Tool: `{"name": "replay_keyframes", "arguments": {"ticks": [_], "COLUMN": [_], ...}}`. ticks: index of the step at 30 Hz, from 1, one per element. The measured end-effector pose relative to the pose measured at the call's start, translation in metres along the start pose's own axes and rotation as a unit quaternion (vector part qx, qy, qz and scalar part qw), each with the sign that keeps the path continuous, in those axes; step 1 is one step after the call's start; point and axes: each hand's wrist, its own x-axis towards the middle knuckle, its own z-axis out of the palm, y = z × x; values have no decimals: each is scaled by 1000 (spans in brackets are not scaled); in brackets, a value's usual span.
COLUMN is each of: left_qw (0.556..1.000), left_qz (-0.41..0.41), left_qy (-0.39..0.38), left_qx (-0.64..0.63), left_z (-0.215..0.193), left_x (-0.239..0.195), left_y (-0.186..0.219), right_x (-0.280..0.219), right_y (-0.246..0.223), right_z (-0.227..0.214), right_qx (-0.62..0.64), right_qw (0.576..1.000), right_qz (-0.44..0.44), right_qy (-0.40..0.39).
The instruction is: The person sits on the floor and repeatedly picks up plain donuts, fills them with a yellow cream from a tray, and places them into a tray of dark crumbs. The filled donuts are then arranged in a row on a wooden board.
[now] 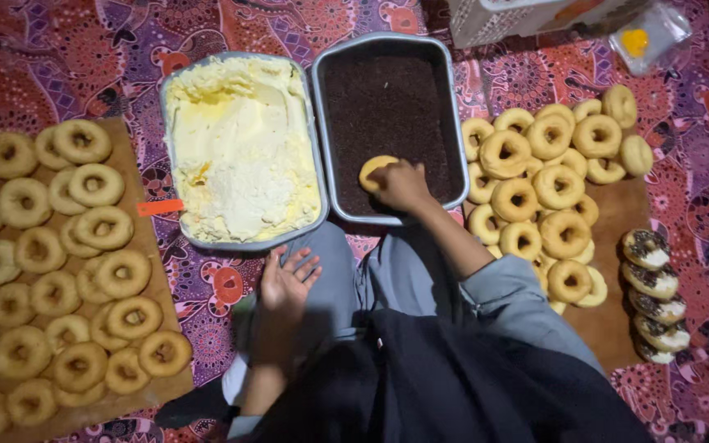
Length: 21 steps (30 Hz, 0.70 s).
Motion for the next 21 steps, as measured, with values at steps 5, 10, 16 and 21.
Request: {"name": "replay_keyframes", "arguments": {"ticks": [5,10,16,21], "left_qw": [1000,999,997,996], "left_qz": [-13,-26,-55,-53], "left_qy": [0,-34,-39,-50], "left_qx": [12,31,38,53], "left_z": [3,23,67,97], "left_x": [12,27,38,36], "left_y": [-14,-37,-71,-103], "right_x": [-24,-87,-206,-221], "right_y": [38,150,317,401], "right_z": [-47,-110,-196,-268], "right_qx": [242,779,813,607], "right_qw": [970,625,552,631], "right_qz": [2,8,-50,124], "right_qy": [7,-46,179,467]}}
